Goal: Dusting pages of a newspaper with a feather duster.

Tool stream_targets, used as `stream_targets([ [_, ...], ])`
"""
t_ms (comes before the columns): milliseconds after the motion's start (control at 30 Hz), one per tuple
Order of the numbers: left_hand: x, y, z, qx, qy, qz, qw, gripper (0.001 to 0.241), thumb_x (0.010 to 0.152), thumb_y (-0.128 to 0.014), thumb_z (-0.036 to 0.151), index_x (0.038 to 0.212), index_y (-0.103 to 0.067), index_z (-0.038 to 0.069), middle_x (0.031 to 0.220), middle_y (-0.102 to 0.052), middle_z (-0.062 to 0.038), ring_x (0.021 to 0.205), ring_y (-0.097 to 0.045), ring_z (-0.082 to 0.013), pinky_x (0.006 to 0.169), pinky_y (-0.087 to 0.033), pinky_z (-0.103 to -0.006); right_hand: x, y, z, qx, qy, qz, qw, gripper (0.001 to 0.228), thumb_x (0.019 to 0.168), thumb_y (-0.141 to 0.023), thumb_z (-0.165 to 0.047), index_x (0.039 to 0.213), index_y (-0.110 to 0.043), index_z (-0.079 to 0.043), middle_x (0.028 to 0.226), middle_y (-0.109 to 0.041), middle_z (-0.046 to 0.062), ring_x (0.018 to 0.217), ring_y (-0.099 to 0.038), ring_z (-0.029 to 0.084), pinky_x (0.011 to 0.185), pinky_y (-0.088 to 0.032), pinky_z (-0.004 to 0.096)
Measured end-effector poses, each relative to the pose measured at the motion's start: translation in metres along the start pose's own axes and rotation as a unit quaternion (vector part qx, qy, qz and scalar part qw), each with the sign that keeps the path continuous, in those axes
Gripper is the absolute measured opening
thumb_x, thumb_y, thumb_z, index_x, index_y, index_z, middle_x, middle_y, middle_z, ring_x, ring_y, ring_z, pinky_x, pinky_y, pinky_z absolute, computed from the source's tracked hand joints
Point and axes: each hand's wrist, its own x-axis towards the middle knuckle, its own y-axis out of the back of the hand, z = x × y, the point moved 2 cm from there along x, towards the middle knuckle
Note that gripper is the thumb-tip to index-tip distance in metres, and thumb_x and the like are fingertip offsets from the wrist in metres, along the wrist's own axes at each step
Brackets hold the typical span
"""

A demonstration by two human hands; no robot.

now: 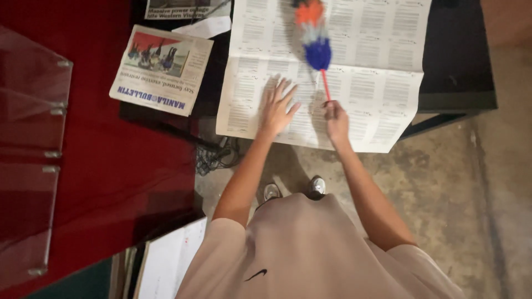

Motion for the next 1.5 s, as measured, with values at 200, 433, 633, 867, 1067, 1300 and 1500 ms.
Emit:
stream_targets([
  [200, -0.025, 0.031, -0.028, 0.31, 0.069, -0.194, 0.928, 0.081, 0.095, -0.042, 0.077, 0.164, -0.028, 0.036, 0.174, -0.011, -0.007, 0.16, -0.009, -0.0313, 0.121, -0.001, -0.0736, -0.016, 0.044, -0.066, -0.123, -0.025, 0.039, 0.991, 0.034, 0.111, -0.048, -0.035, 0.104, -0.069, -0.01, 0.068, -0.063, 0.01, 0.064, -0.064, 0.026, 0.063, -0.05, 0.04],
  [433, -0.026, 0.034, -0.022, 0.298, 0.069, -0.205, 0.93, 0.08, 0.097, -0.042, 0.075, 0.163, -0.026, 0.033, 0.172, -0.009, -0.008, 0.158, -0.007, -0.0323, 0.119, -0.001, -0.0745, -0.007, 0.109, 0.035, -0.409, 0.051, 0.122, 0.903, 0.027, 0.104, -0.063, -0.031, 0.094, -0.074, -0.008, 0.076, -0.069, 0.023, 0.071, -0.066, 0.045, 0.062, -0.05, 0.053],
  [633, -0.022, 0.032, -0.025, 0.323, 0.082, -0.224, 0.916, 0.079, 0.098, -0.041, 0.073, 0.163, -0.026, 0.032, 0.172, -0.008, -0.01, 0.158, -0.006, -0.035, 0.116, -0.004, -0.0779, -0.04, 0.108, 0.034, -0.252, -0.007, 0.228, 0.941, 0.026, 0.105, -0.053, -0.022, 0.096, -0.07, -0.004, 0.085, -0.071, 0.025, 0.082, -0.069, 0.046, 0.072, -0.054, 0.053],
  [867, -0.017, 0.031, -0.025, 0.325, 0.071, -0.232, 0.914, 0.078, 0.099, -0.038, 0.073, 0.164, -0.024, 0.031, 0.172, -0.011, -0.009, 0.157, -0.013, -0.0357, 0.113, -0.013, -0.0792, -0.068, 0.114, 0.056, -0.319, -0.118, 0.219, 0.914, 0.032, 0.107, -0.055, -0.027, 0.097, -0.069, -0.001, 0.089, -0.068, 0.029, 0.087, -0.067, 0.05, 0.075, -0.052, 0.056],
  [1067, -0.004, 0.023, -0.03, 0.315, 0.084, -0.236, 0.915, 0.078, 0.099, -0.037, 0.073, 0.164, -0.023, 0.03, 0.171, -0.011, -0.012, 0.155, -0.013, -0.0376, 0.112, -0.011, -0.0795, -0.122, 0.106, 0.008, -0.34, -0.111, 0.155, 0.921, 0.037, 0.107, -0.052, -0.033, 0.103, -0.07, -0.001, 0.091, -0.067, 0.032, 0.088, -0.065, 0.053, 0.076, -0.051, 0.058],
  [1300, 0.009, 0.019, -0.025, 0.315, 0.11, -0.255, 0.908, 0.08, 0.101, -0.035, 0.072, 0.165, -0.019, 0.029, 0.172, -0.007, -0.012, 0.157, -0.01, -0.0389, 0.114, -0.006, -0.0802, -0.171, 0.127, 0.096, -0.317, -0.15, 0.283, 0.893, 0.041, 0.113, -0.048, -0.034, 0.102, -0.069, -0.001, 0.092, -0.066, 0.032, 0.088, -0.063, 0.053, 0.075, -0.05, 0.059],
  [1500, 0.01, 0.01, -0.033, 0.295, 0.129, -0.25, 0.913, 0.081, 0.1, -0.036, 0.072, 0.166, -0.016, 0.029, 0.173, -0.003, -0.01, 0.157, -0.006, -0.0371, 0.115, -0.005, -0.0789, -0.187, 0.142, 0.101, -0.435, -0.085, 0.174, 0.879, 0.035, 0.11, -0.05, -0.032, 0.101, -0.069, -0.004, 0.082, -0.066, 0.029, 0.078, -0.062, 0.053, 0.071, -0.049, 0.061],
])
